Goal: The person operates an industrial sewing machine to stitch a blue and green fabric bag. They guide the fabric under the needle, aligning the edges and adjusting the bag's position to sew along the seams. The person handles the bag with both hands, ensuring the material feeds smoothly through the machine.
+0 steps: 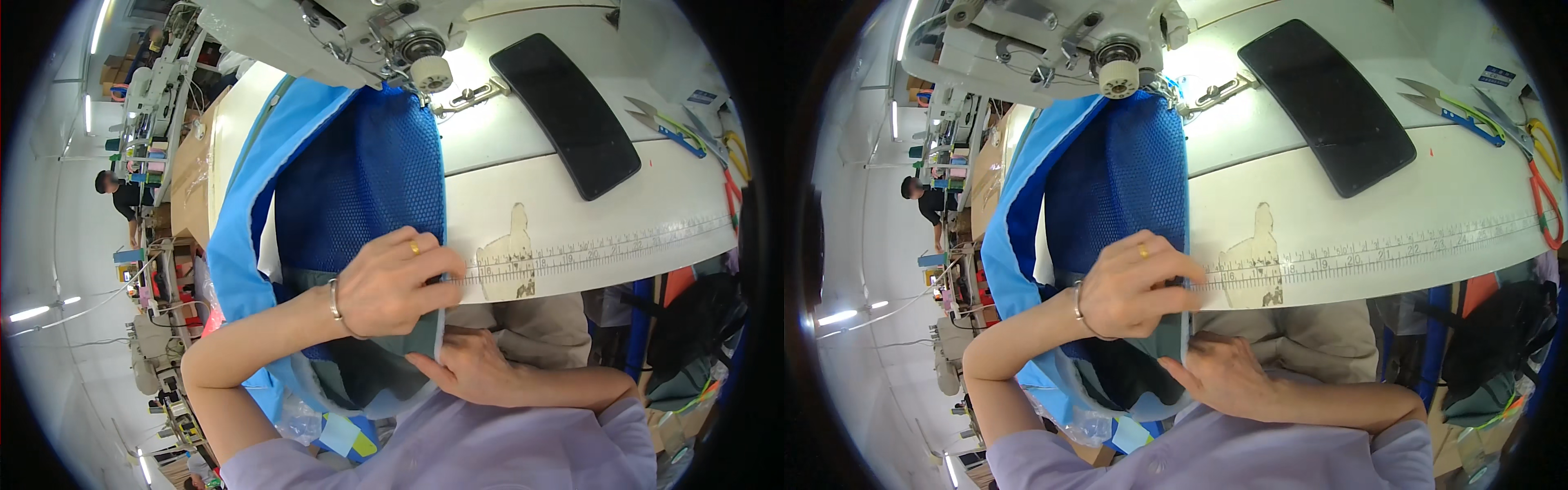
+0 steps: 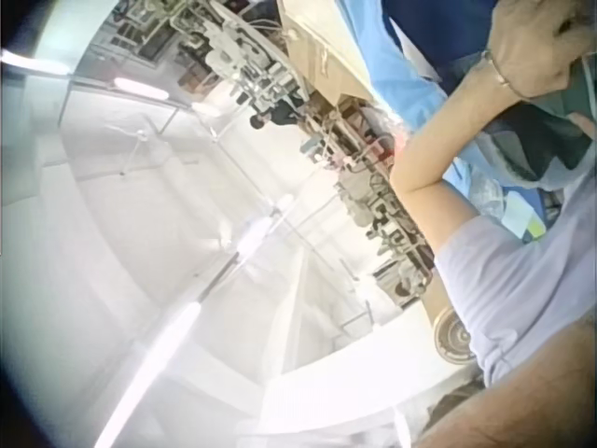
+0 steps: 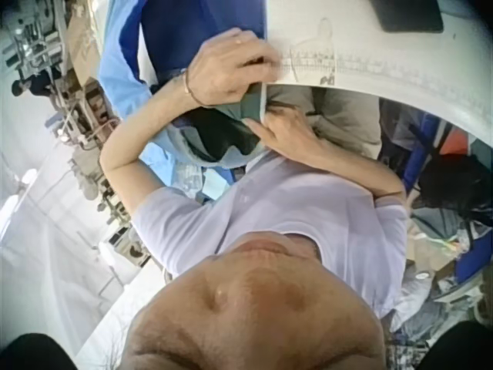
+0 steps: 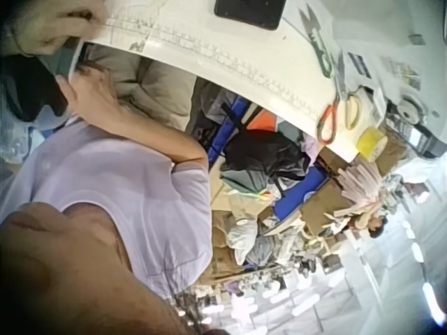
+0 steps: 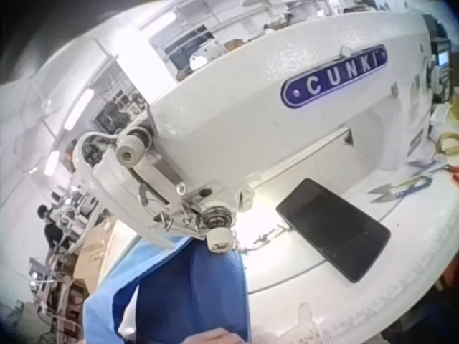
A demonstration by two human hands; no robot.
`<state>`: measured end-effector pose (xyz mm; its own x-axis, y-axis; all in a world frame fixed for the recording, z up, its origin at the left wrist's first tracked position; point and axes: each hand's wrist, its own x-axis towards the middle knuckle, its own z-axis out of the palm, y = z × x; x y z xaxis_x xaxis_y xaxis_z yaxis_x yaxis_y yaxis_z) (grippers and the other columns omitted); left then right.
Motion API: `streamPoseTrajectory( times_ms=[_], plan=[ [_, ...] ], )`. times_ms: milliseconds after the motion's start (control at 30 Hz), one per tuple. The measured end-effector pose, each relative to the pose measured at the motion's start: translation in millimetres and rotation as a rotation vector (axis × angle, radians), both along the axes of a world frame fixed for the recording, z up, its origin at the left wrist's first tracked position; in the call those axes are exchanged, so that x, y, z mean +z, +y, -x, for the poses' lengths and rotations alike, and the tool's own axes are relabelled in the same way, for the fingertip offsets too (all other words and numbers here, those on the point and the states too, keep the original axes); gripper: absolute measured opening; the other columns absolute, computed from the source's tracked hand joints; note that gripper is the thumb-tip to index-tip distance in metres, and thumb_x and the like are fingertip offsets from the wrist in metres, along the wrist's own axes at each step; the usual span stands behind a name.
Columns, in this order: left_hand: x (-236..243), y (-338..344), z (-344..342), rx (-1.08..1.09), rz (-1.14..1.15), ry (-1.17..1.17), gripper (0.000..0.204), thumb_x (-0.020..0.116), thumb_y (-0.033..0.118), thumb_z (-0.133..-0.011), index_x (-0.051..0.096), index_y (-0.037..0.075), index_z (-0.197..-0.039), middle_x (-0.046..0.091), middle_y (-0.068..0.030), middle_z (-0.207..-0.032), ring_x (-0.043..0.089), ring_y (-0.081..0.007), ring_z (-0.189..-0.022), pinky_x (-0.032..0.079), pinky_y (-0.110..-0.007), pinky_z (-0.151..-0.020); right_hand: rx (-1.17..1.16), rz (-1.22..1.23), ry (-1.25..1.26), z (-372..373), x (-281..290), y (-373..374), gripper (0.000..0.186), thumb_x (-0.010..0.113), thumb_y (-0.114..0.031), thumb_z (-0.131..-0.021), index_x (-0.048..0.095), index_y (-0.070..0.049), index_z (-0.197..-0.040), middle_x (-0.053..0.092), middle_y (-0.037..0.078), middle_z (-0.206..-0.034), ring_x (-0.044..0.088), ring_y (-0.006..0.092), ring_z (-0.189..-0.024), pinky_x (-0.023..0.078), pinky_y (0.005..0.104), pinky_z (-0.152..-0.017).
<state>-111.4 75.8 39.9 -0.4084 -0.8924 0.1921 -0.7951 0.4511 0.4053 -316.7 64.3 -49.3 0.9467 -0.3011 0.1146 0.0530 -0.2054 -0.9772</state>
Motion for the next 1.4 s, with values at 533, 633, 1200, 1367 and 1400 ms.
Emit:
streamPoseTrajectory(
  times_ms=[533,633,1200,1367,1400],
  plan=[
    [-3.7,-24.8,-15.8,0.517,-0.122,-0.020,0.026,0.076,0.020,-0.088,0.060,0.005,-0.074,0.057,-0.0084,-0.062,0.057,-0.0278,-0.061,0.045,-0.039,-0.060,-0.225,0.792,-0.381,13.0,38.5,-59.0,0.028,0.080,-0.021,-0.082,0.072,-0.002,-0.100,0.064,0.004,-0.090,0.063,0.0195,-0.080,0.053,0.0306,-0.064],
    [-4.9,-22.7,-21.9,0.496,-0.164,0.031,0.023,0.073,0.018,-0.092,0.061,0.003,-0.078,0.058,-0.0091,-0.065,0.056,-0.0280,-0.063,0.044,-0.038,-0.064,-0.235,0.946,-0.370,-2.6,44.1,-89.8,0.031,0.076,-0.015,-0.078,0.071,-0.001,-0.105,0.064,0.006,-0.098,0.062,0.0216,-0.088,0.054,0.0318,-0.070],
    [-6.7,-6.5,-42.8,0.517,-0.421,0.658,0.023,0.065,0.017,-0.102,0.059,0.000,-0.089,0.055,-0.0042,-0.081,0.048,-0.0156,-0.075,0.041,-0.032,-0.069,0.115,1.375,-0.466,-57.1,47.1,-145.0,0.029,0.067,-0.016,-0.083,0.073,0.003,-0.103,0.070,0.015,-0.116,0.061,0.0315,-0.120,0.051,0.0409,-0.099],
    [3.5,-12.8,-48.5,0.425,-0.112,0.384,0.017,0.070,0.008,-0.090,0.058,0.001,-0.080,0.058,-0.0040,-0.078,0.049,-0.0218,-0.069,0.042,-0.034,-0.066,0.150,1.476,-0.606,-76.7,41.6,-155.1,0.028,0.068,-0.016,-0.074,0.074,0.005,-0.092,0.073,0.018,-0.098,0.069,0.0338,-0.100,0.054,0.0397,-0.088],
    [3.4,-14.3,-50.4,0.413,-0.048,0.361,0.016,0.070,0.007,-0.088,0.058,0.002,-0.078,0.061,-0.0074,-0.087,0.054,-0.0244,-0.079,0.044,-0.037,-0.074,0.155,1.494,-0.639,-77.8,40.9,-155.0,0.028,0.068,-0.016,-0.072,0.074,0.006,-0.089,0.073,0.019,-0.095,0.070,0.0343,-0.096,0.055,0.0390,-0.085]
  ],
)
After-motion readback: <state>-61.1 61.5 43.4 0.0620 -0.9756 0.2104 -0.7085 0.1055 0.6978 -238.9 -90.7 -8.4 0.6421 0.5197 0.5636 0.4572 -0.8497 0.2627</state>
